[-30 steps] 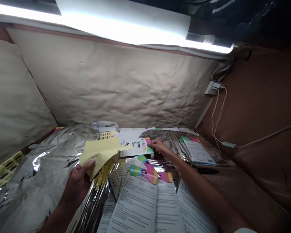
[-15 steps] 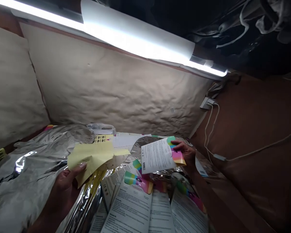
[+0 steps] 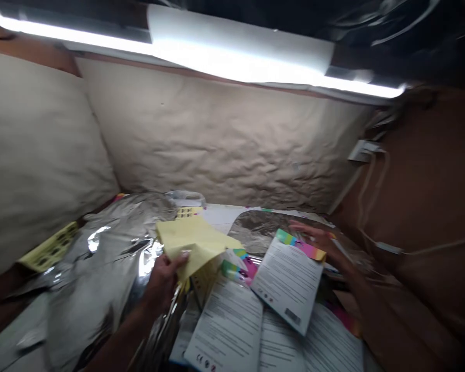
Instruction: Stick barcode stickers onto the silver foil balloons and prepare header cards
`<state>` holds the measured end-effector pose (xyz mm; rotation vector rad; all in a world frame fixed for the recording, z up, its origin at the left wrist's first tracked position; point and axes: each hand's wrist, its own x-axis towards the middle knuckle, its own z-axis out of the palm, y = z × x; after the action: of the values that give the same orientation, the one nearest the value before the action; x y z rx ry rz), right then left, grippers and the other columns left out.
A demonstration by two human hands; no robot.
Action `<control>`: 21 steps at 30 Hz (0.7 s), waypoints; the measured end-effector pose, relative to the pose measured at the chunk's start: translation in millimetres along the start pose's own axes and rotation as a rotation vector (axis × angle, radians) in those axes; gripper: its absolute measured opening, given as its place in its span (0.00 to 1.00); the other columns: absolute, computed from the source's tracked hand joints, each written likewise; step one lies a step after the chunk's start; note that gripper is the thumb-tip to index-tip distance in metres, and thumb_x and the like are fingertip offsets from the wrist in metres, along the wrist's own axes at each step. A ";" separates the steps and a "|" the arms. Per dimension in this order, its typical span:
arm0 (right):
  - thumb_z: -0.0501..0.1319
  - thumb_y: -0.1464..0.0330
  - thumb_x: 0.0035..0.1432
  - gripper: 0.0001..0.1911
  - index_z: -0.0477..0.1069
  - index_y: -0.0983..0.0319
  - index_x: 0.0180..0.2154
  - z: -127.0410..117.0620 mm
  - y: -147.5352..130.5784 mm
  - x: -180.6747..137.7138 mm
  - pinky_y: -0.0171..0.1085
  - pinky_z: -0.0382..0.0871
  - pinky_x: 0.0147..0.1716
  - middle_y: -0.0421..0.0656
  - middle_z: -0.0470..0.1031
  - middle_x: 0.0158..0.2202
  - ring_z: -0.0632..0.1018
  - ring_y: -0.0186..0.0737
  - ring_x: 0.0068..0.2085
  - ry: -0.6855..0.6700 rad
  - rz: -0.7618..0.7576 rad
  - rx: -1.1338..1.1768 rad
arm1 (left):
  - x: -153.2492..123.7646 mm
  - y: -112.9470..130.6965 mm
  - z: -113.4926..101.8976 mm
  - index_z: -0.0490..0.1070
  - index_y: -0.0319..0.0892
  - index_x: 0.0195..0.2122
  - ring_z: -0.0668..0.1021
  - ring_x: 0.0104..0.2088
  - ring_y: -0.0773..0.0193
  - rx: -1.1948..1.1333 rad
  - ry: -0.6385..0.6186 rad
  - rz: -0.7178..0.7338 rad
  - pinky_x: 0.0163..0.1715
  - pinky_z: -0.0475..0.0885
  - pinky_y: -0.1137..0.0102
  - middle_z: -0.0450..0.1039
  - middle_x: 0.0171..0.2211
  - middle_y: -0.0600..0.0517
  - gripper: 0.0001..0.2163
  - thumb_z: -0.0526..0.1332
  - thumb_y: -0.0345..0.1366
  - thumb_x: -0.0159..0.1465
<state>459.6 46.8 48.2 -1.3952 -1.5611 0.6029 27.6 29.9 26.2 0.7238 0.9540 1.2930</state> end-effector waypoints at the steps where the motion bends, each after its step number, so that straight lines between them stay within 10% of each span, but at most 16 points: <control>1: 0.67 0.60 0.46 0.10 0.79 0.57 0.32 -6.1 5.6 5.0 0.51 0.60 0.58 0.50 0.78 0.49 0.72 0.58 0.56 0.031 -0.014 -0.113 | -0.6 -5.3 0.4 0.78 0.33 0.39 0.82 0.35 0.52 0.040 -0.048 0.023 0.34 0.78 0.66 0.81 0.34 0.43 0.21 0.74 0.40 0.47; 7: 0.61 0.60 0.57 0.11 0.78 0.54 0.41 16.6 -15.5 6.5 0.48 0.68 0.47 0.53 0.78 0.44 0.78 0.53 0.45 0.397 -0.134 -0.347 | -2.6 -27.6 -5.3 0.79 0.32 0.42 0.81 0.37 0.52 0.325 -0.218 0.087 0.35 0.75 0.66 0.80 0.37 0.42 0.19 0.70 0.44 0.56; 13: 0.62 0.61 0.59 0.09 0.80 0.55 0.37 151.0 -102.0 -37.4 0.39 0.71 0.32 0.44 0.78 0.34 0.77 0.43 0.34 -0.330 -0.192 -0.048 | -6.2 -33.0 -5.2 0.79 0.34 0.41 0.80 0.38 0.52 0.407 -0.292 0.101 0.34 0.74 0.67 0.80 0.38 0.42 0.19 0.68 0.47 0.57; 21: 0.67 0.61 0.54 0.08 0.80 0.57 0.32 201.0 -108.6 -36.3 0.35 0.66 0.28 0.42 0.78 0.31 0.76 0.39 0.32 -0.491 -0.080 0.031 | -9.8 -28.5 -3.3 0.80 0.37 0.42 0.80 0.38 0.52 0.514 -0.291 0.190 0.36 0.74 0.68 0.80 0.36 0.45 0.19 0.68 0.47 0.57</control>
<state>229.1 29.9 37.3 -1.2088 -1.9693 0.9677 37.6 15.5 1.4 1.3891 1.0021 1.0672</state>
